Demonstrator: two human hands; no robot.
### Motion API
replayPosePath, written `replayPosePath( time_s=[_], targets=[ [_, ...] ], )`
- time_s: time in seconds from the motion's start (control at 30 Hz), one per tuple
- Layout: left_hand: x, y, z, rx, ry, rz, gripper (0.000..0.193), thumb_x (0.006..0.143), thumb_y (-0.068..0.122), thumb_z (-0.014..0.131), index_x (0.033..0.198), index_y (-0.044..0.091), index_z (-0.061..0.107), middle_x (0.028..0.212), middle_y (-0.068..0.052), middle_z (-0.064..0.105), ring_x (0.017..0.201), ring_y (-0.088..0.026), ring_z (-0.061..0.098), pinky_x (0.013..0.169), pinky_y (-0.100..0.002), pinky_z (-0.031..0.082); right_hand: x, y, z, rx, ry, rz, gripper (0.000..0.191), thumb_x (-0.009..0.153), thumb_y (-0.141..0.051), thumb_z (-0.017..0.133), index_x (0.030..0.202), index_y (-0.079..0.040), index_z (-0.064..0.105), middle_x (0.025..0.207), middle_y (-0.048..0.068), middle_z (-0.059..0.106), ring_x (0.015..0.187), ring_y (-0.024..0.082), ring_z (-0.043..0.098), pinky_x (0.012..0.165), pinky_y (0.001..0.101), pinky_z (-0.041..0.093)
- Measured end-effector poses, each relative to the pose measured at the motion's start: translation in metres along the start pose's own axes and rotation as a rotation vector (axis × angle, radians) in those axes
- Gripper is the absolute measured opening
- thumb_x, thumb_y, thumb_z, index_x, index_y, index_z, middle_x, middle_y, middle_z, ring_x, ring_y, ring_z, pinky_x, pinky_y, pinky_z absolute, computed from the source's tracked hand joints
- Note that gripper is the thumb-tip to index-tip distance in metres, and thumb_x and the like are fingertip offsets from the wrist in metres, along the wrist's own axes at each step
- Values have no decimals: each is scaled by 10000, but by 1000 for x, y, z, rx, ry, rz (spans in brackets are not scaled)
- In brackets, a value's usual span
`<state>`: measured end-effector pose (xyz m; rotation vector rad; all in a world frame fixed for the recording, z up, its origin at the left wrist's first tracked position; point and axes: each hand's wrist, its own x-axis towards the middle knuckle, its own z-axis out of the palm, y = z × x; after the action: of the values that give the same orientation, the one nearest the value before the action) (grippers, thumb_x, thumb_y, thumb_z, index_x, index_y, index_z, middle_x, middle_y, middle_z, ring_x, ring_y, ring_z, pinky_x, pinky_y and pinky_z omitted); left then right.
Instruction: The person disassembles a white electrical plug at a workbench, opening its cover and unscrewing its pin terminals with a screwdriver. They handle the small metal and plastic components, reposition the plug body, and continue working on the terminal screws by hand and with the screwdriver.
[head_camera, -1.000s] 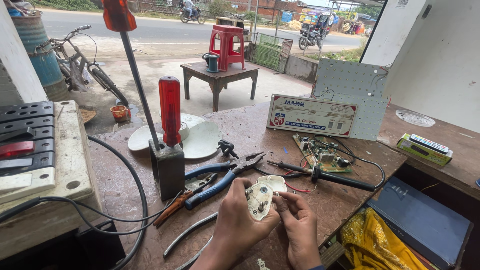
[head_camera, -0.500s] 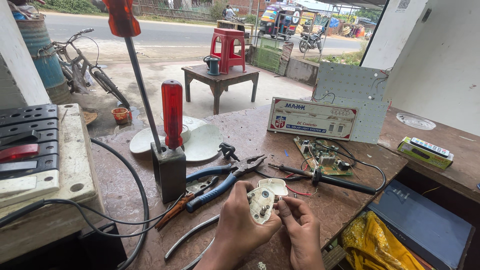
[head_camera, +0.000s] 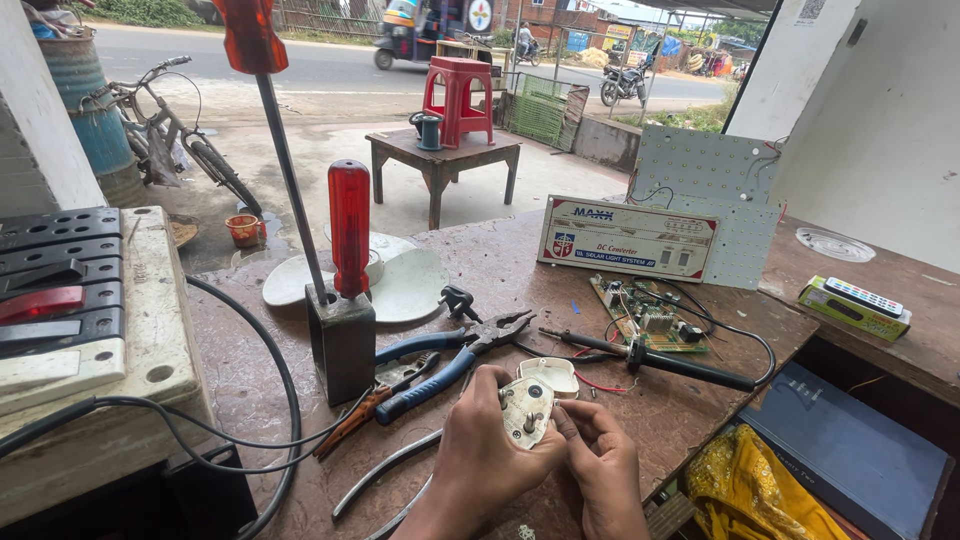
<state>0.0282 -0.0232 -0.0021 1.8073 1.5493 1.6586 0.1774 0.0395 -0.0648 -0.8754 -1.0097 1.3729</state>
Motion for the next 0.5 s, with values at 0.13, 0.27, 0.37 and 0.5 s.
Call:
replayPosePath(
  time_s=[0.13,0.27,0.37,0.5],
  targets=[
    [1,1,1,20,23,-4,562,669,270,842,1046,-38,560,827,-215,709,751,-327,761,676,-415,609,1,4,-3,-38,-6,6,270,910,-81,689,1153,35,678,1015,151,770,855,144,705,694,279,576],
    [1,3,-1,-27,4,-69,549,680,299,831,1034,-24,564,796,-191,730,708,-286,780,642,-393,619,2,6,-6,-68,10,19,271,915,-85,693,1158,35,683,1018,157,774,847,146,697,681,278,556],
    [2,4,-2,-39,-2,-92,558,688,320,836,1029,-26,561,800,-190,737,697,-265,787,623,-379,624,5,9,-6,-44,-3,2,278,907,-79,698,1159,38,682,1024,158,773,867,147,703,709,273,564],
    [2,5,-4,-65,-8,-99,560,688,319,836,1020,-36,559,802,-193,738,693,-254,789,616,-370,630,7,13,-8,-26,-15,-5,286,901,-79,701,1161,40,682,1027,160,770,883,158,708,741,280,573]
  ],
)
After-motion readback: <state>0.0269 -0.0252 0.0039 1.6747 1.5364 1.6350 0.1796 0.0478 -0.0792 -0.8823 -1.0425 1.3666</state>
